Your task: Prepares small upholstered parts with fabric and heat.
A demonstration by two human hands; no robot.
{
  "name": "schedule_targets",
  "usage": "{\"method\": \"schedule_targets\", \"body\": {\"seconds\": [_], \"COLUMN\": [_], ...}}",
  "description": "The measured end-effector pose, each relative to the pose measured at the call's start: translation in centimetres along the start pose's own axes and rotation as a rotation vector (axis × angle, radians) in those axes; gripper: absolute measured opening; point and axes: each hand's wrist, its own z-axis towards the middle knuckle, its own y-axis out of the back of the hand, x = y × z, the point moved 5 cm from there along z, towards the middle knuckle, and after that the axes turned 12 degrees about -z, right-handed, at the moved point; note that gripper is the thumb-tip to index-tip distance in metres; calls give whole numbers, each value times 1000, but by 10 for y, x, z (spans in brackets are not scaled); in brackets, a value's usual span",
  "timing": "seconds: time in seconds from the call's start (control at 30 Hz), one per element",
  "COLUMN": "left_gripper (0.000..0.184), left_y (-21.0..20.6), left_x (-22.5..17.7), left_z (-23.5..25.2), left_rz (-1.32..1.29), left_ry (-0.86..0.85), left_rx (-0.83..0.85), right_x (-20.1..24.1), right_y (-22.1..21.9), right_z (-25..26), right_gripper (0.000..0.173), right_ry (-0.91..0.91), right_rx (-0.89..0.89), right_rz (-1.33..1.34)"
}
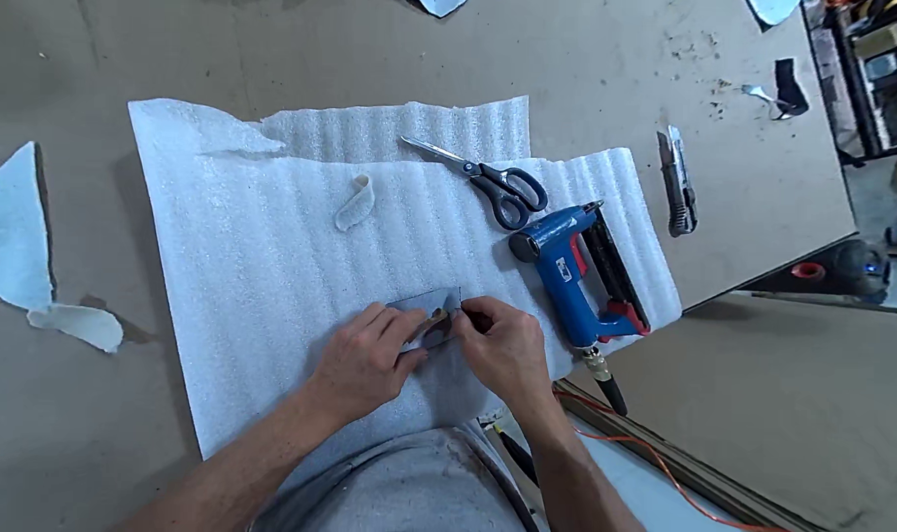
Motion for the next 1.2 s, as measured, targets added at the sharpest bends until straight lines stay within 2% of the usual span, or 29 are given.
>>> {"method": "schedule_targets", "body": {"seconds": [0.1, 0.2, 0.27, 0.33, 0.4, 0.47, 0.53, 0.63, 0.73, 0.83, 0.93, 1.03, 1.1, 1.2], "left_gripper": [55, 48, 39, 35, 30, 27, 32, 43, 44, 32, 28, 31, 34, 40], "left_y": [14, 18, 17, 15, 14, 14, 14, 13, 12, 7, 0, -3, -2, -2], "left_x": [4, 4, 5, 7, 9, 11, 11, 12, 11, 6, 2, -2, -3, -4], "left_z": [5, 7, 11, 15, 17, 18, 17, 16, 14, 11, 12, 14, 14, 14], "left_rz": [-94, -63, -42, -33, -26, -19, -11, 4, -11, 22, 145, 193, 192, 188], "left_ry": [87, 51, 18, 4, -5, -18, -17, 1, -11, -128, -216, -217, -208, -196], "left_rx": [124, 177, 206, 222, 223, 212, 218, 229, 198, 179, 209, 232, 243, 274], "right_x": [0, 1, 4, 8, 8, 6, 4, 3, 3, 5, 4, -9, -16, -7], "right_y": [1, 3, 2, -2, -11, -15, -15, -13, -13, -14, -15, -4, 0, -5], "right_z": [-1, -10, -15, -15, -12, -10, -9, -11, -11, -10, -10, -15, -20, -21], "right_gripper": [14, 24, 34, 38, 35, 25, 17, 16, 18, 17, 20, 32, 31, 25], "right_ry": [25, 84, 212, 362, 442, 468, 473, 487, 498, 491, 466, 222, 31, 3], "right_rx": [-4, -121, -207, -220, -193, -200, -218, -236, -245, -257, -259, -208, -192, -181], "right_rz": [-13, -10, 15, 29, 20, 20, 28, 30, 11, -13, 21, 129, 79, -13]}}
